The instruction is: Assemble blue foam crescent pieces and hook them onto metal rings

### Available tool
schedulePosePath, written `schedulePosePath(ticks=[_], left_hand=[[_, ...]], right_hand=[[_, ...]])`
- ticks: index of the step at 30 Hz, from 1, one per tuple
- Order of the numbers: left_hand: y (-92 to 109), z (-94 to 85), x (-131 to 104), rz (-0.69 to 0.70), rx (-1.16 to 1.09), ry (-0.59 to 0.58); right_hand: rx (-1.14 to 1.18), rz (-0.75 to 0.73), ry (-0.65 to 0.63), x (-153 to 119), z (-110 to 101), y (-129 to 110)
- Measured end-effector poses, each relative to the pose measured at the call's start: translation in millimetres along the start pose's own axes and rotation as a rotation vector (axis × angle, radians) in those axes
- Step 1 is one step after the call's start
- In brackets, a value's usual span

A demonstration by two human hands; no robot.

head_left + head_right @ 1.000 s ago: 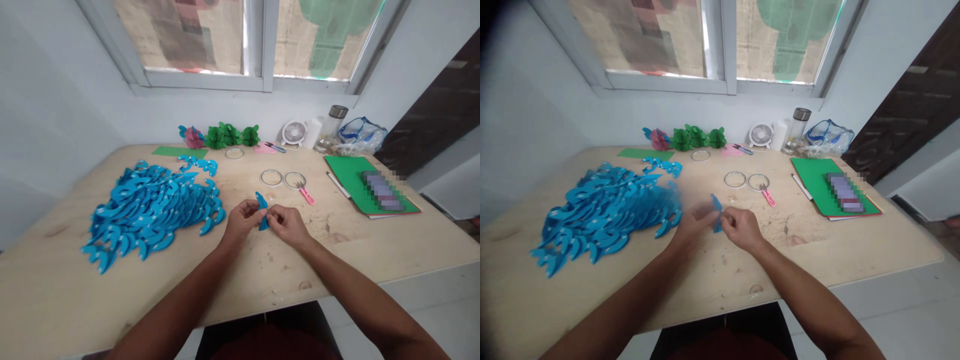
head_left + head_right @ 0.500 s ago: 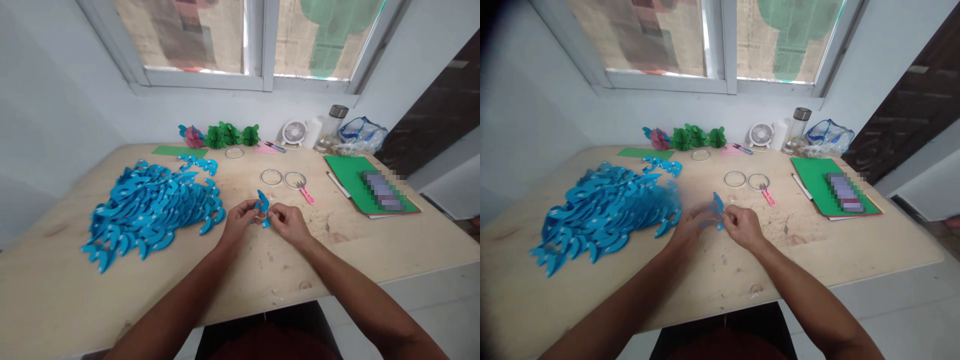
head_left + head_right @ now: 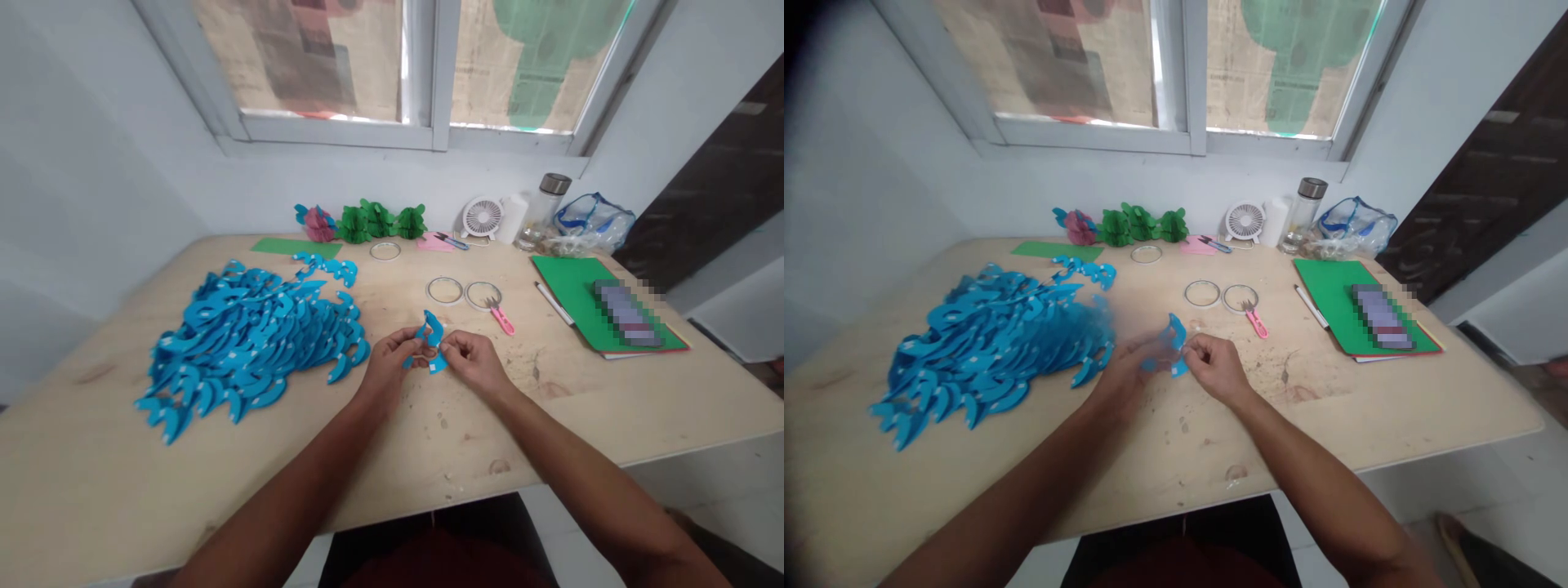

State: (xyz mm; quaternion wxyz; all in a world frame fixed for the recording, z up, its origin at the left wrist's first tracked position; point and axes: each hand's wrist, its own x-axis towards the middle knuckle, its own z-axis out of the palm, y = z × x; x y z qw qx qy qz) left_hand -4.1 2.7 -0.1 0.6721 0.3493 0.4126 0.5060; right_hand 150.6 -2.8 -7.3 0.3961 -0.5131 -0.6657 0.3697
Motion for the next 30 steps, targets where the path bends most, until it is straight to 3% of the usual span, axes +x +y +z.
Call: schedulePosePath(ticks=[13,21,30], left_hand=[[-11.3,-0.9,3.8,0.107,0.025,0.051],[-5.9,3.0,0.0,0.227,0.099,0.206],[-6.3,7.4,-4.9,0.339,0.226,0.199]], right_hand=[[0.088,0.006,-0.076,0.2,2.3,-2.0],[-0.135,-0.086,0.142,-4.7,2.3,-7.2],[-0.179,-0.081,0.127,-3.8,6.3,-1.8]])
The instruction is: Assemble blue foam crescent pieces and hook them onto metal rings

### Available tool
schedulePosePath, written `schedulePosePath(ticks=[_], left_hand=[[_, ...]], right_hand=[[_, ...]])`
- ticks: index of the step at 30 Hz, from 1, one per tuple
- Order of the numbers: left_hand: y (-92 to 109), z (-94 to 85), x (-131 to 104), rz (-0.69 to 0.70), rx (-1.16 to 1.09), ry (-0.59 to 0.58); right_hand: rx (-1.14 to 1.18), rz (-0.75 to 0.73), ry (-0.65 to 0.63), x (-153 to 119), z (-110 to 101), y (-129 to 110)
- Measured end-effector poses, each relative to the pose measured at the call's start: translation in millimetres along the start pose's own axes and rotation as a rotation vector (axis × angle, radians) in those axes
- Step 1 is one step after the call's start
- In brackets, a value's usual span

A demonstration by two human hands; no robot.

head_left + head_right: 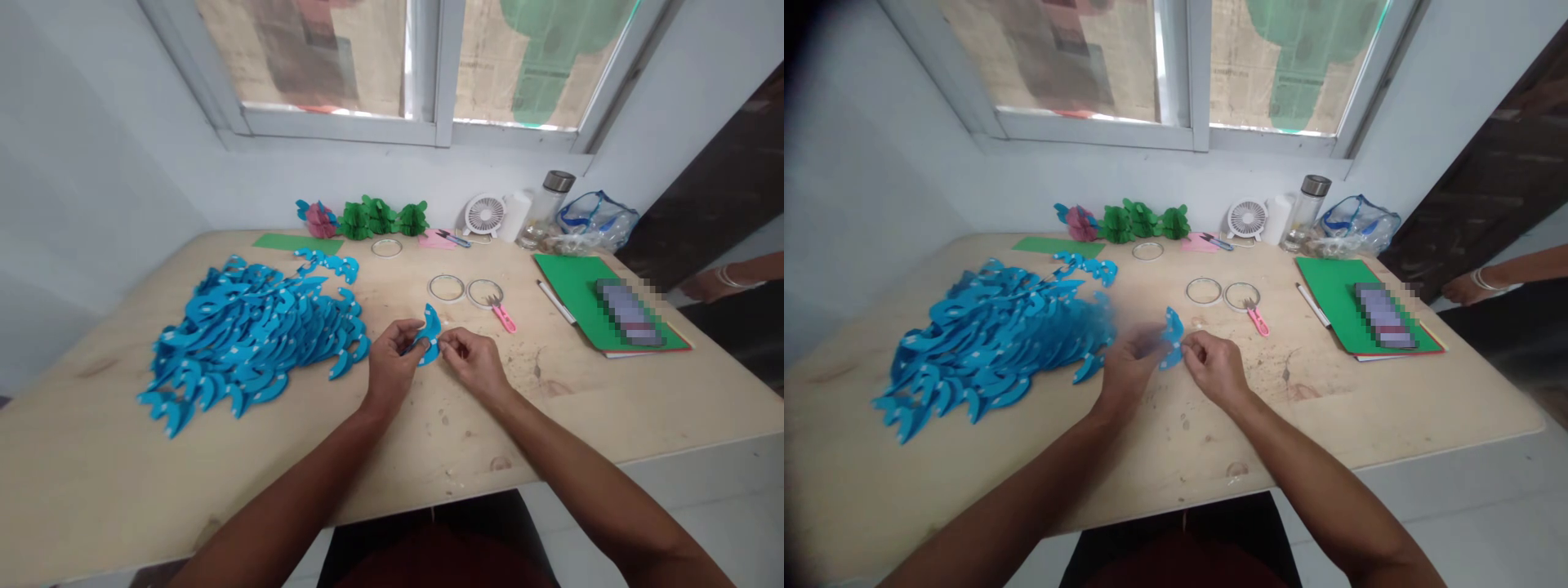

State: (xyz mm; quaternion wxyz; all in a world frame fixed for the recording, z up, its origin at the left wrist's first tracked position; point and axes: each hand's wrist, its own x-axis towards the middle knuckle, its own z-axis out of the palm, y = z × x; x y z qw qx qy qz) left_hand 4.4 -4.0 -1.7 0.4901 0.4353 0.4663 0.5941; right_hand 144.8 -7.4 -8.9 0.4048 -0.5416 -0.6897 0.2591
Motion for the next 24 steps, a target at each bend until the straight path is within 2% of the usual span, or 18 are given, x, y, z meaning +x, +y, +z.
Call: schedulePosePath(ticks=[10,19,24], left_hand=[[-7.1,0.2,-0.8,-0.011,-0.019,-0.032],[-1.5,2.4,-2.2,-0.042,-0.031,-0.034],[-1.3,2.6,-2.3,-0.028,-0.015,-0.033]], right_hand=[[0.205,0.137,0.003,1.7,6.4,6.4],[0.480,0.222,-0.057,3.6,9.3,7.7],[0.530,0.254,-0.060,4.1,8.8,5.6]])
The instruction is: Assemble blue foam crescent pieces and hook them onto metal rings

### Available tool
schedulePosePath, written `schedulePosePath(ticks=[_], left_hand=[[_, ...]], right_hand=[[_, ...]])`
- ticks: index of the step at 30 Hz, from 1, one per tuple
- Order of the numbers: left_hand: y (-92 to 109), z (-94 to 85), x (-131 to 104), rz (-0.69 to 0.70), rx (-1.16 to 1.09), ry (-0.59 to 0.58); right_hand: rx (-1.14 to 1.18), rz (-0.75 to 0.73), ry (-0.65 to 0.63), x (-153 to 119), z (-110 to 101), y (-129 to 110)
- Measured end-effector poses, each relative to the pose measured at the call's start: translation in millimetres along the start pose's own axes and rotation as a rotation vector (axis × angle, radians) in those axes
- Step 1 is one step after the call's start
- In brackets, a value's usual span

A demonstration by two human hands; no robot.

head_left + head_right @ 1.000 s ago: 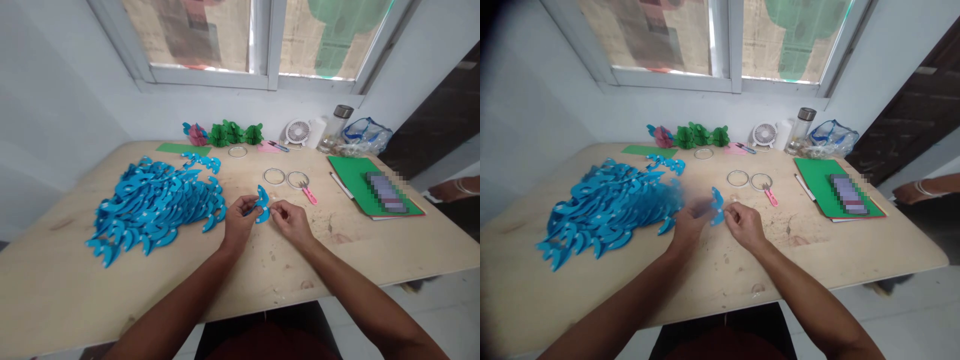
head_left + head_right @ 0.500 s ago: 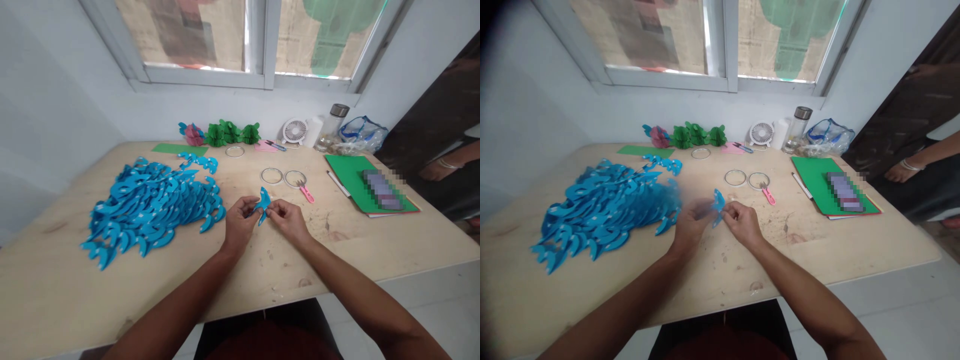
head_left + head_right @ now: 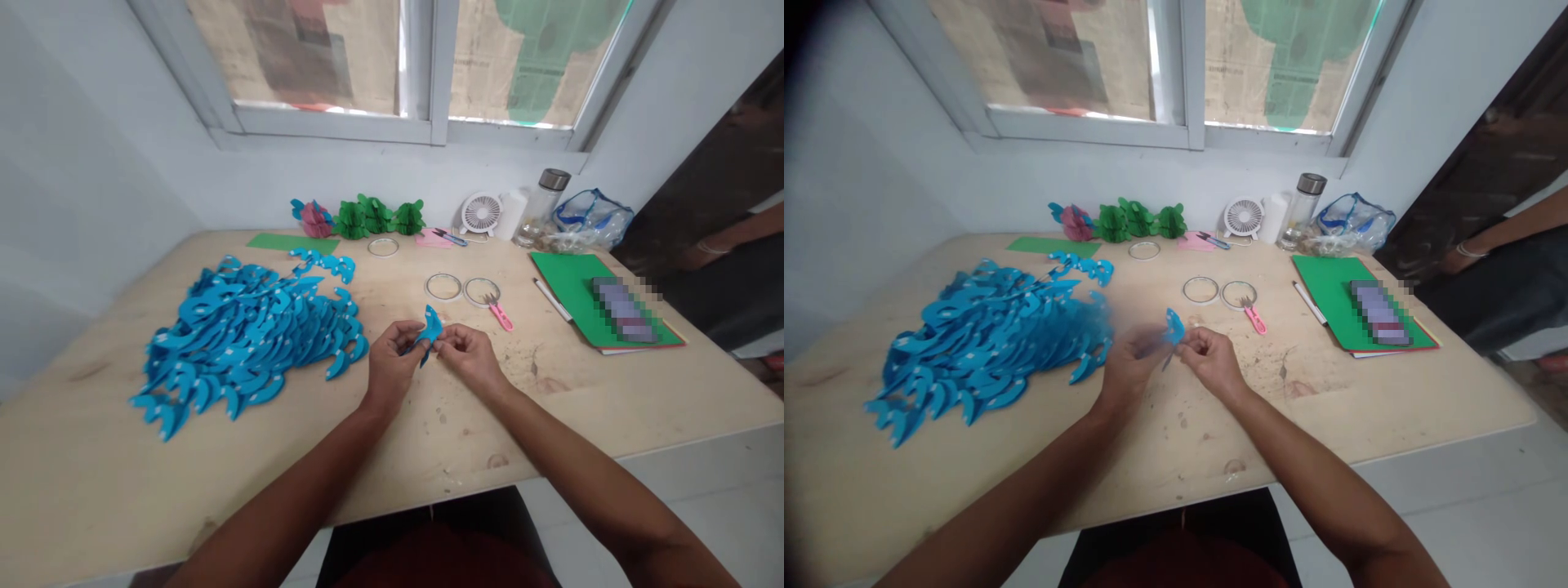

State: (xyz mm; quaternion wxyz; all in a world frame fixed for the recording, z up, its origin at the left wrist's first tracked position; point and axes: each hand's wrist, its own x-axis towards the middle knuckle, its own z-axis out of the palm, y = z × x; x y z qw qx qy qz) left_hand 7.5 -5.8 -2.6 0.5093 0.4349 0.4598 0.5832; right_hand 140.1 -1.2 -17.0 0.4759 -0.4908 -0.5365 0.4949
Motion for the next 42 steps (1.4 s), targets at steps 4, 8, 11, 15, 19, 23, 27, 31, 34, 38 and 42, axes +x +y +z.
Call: schedulePosePath(ticks=[4,8,11,15,19,23,27,31,34,38,42], left_hand=[[-1.4,-0.2,-0.3,0.028,0.031,-0.015],[-3.2,-0.4,0.0,0.035,0.040,-0.007],[-4.4,-0.9,1.6,0.021,0.023,-0.006],[-4.9,-1.6,4.0,-0.015,0.008,0.001],[-4.9,-1.6,4.2,-0.034,0.010,-0.001],[-5.2,-1.1,1.7,-0.010,0.003,-0.020],[-6.1,-0.7,0.0,-0.014,-0.014,-0.035],[-7.1,-1.3,0.9,-0.003,-0.007,-0.033],[-7.8,-1.6,1.4,0.008,-0.002,-0.026],[-7.7,-1.1,0.7,0.008,-0.005,-0.025],[-6.9,-1.0,0.3,0.001,-0.009,-0.032]], right_hand=[[-0.015,0.007,0.010,-0.7,0.3,-2.6],[-0.025,0.004,0.007,-0.9,0.7,-4.1],[-0.014,0.007,0.005,-0.5,0.6,-2.8],[0.003,0.005,-0.004,0.2,-0.6,-0.6],[-0.041,0.039,-0.008,1.7,-1.8,-0.5],[-0.074,0.034,0.007,3.1,-1.8,-1.0],[-0.081,0.021,0.009,2.6,-1.9,-1.0],[-0.059,0.015,-0.008,1.8,-1.9,-1.7],[-0.046,0.022,-0.015,2.1,-1.7,-2.0],[-0.037,0.027,-0.021,3.3,-2.1,0.0],[-0.030,0.020,-0.032,4.2,-2.4,3.1]])
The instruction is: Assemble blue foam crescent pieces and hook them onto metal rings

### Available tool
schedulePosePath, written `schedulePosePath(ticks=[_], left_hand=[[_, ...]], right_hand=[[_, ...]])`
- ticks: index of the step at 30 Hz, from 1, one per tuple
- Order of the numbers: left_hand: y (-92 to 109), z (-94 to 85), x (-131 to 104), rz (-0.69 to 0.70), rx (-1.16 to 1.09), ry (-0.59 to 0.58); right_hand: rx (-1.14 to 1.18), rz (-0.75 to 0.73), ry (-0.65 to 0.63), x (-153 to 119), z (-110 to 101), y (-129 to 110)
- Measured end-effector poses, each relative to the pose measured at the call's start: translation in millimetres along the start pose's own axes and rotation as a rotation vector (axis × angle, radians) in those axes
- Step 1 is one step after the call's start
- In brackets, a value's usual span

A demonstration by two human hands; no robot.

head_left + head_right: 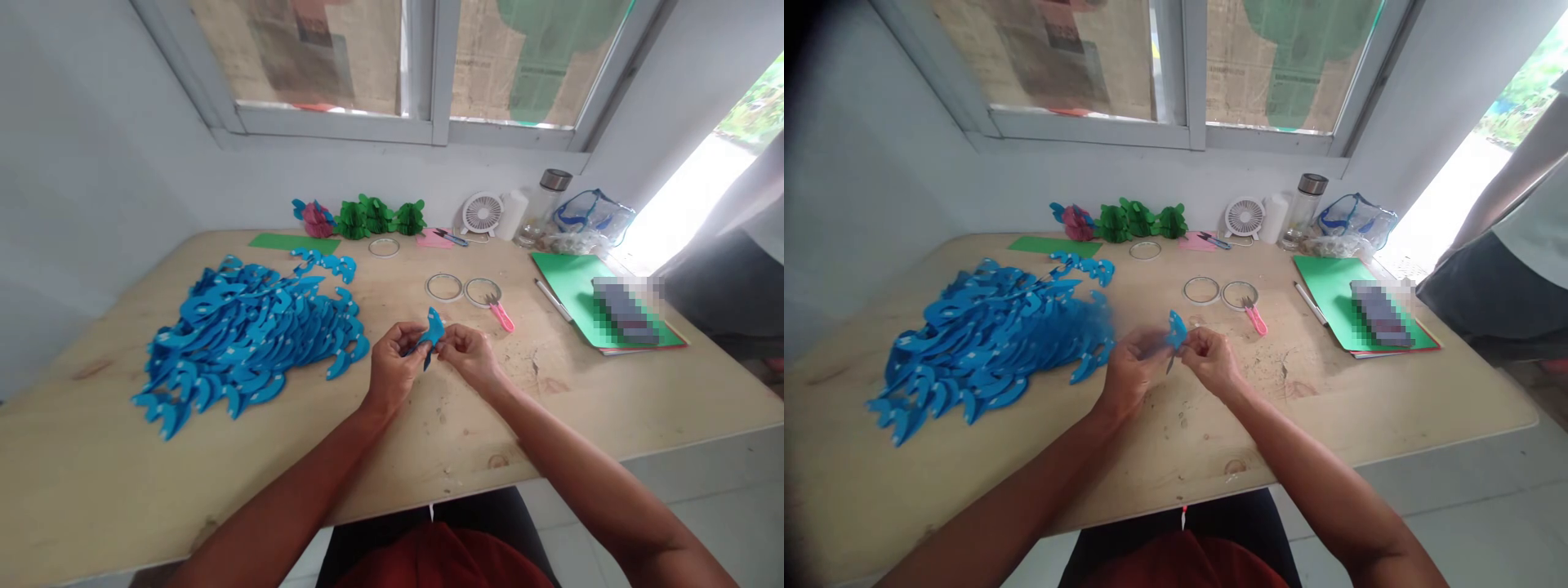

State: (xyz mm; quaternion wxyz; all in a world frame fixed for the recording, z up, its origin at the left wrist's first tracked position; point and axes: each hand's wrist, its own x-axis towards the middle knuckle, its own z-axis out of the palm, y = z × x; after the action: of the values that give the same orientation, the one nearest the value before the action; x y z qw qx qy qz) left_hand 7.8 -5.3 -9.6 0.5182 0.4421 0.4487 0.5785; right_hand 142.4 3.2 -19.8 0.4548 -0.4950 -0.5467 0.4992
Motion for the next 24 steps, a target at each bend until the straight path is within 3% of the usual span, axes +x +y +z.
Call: schedulePosePath(ticks=[14,24], left_hand=[[2.5,0.4,1.6,0.010,0.015,0.029],[5.4,0.7,-1.4,0.030,0.037,0.007]], right_hand=[[0.034,-0.004,0.046,-4.8,1.6,-13.4],[0.001,-0.008,0.028,-4.7,2.5,-1.6]])
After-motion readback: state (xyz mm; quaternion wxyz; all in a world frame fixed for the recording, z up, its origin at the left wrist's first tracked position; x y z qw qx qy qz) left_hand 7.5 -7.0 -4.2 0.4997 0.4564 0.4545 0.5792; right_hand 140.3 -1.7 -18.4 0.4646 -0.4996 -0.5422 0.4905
